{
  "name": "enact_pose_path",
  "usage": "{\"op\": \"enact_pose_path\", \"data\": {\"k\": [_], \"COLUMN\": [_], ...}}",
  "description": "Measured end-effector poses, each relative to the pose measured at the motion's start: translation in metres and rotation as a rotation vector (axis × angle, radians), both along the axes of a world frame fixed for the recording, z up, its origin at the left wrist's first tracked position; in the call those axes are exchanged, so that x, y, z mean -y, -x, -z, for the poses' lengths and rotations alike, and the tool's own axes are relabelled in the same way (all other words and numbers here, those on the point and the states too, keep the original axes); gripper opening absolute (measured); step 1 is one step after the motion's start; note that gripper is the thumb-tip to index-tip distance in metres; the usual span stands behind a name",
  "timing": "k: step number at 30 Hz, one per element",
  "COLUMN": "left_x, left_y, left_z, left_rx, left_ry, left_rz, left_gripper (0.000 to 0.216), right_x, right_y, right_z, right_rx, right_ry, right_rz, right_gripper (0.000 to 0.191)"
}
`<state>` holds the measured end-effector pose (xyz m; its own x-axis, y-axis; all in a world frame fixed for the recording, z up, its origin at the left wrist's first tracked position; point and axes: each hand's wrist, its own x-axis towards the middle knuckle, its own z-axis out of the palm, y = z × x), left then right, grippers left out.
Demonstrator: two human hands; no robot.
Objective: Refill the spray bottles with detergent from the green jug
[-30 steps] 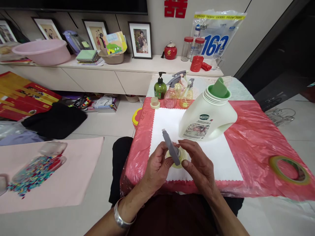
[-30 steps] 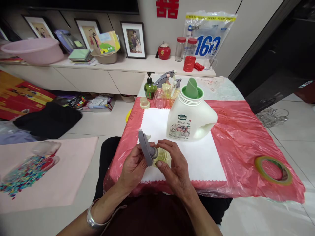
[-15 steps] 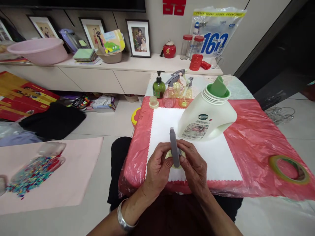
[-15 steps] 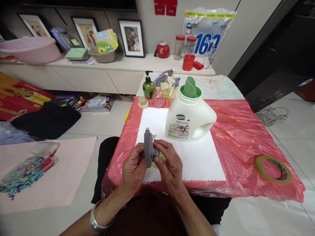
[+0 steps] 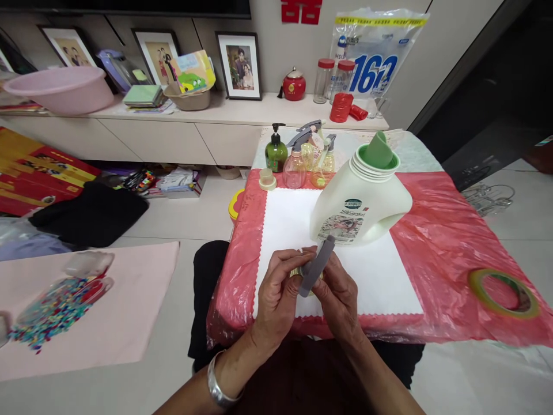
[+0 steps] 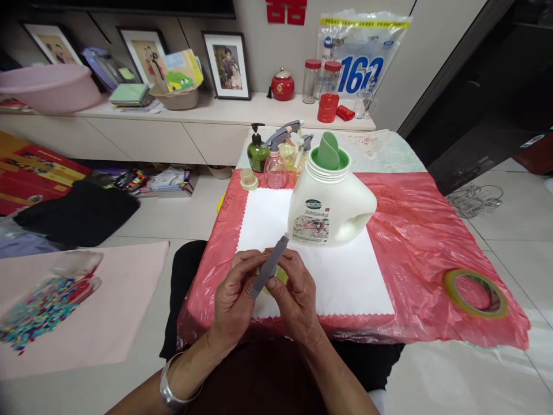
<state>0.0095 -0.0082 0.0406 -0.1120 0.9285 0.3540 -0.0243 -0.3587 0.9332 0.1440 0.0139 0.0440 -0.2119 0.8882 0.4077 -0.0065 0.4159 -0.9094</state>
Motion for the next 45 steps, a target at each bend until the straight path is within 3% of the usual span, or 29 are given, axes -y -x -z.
{"op": "enact_pose_path", "data": {"k": [9, 18, 30, 33, 40, 45], "left_x": [-0.001, 0.0, -0.005, -0.006, -0.005, -0.006], "left_y": [0.0, -0.006, -0.005, -0.007, -0.005, -0.005], "left_z": [0.011, 0.01, 0.012, 0.014, 0.02, 0.016], "left_rx": [0.108, 0.185, 0.171, 0.234, 0.324, 0.332], "left_ry": [0.017, 0.023, 0.017, 0.041, 0.086, 0.115], "left_rz": [-0.084, -0.038, -0.012, -0.015, -0.059, 0.009], "left_gripper": [0.025, 0.022, 0.022, 0.022, 0.023, 0.024], "right_x": [-0.002, -0.002, 0.0, 0.001, 0.006, 0.008], "right_y": [0.011, 0.003, 0.003, 0.004, 0.019, 0.009], "right_z": [0.001, -0.004, 0.004, 0.006, 0.015, 0.014], "right_rx": [0.024, 0.075, 0.134, 0.134, -0.172, 0.072], "right_ry": [0.012, -0.007, -0.075, -0.016, 0.19, 0.065], "right_rz": [0.092, -0.03, 0.065, 0.06, 0.161, 0.104], "right_gripper": [0.02, 0.028, 0.03, 0.028, 0.036, 0.038]}}
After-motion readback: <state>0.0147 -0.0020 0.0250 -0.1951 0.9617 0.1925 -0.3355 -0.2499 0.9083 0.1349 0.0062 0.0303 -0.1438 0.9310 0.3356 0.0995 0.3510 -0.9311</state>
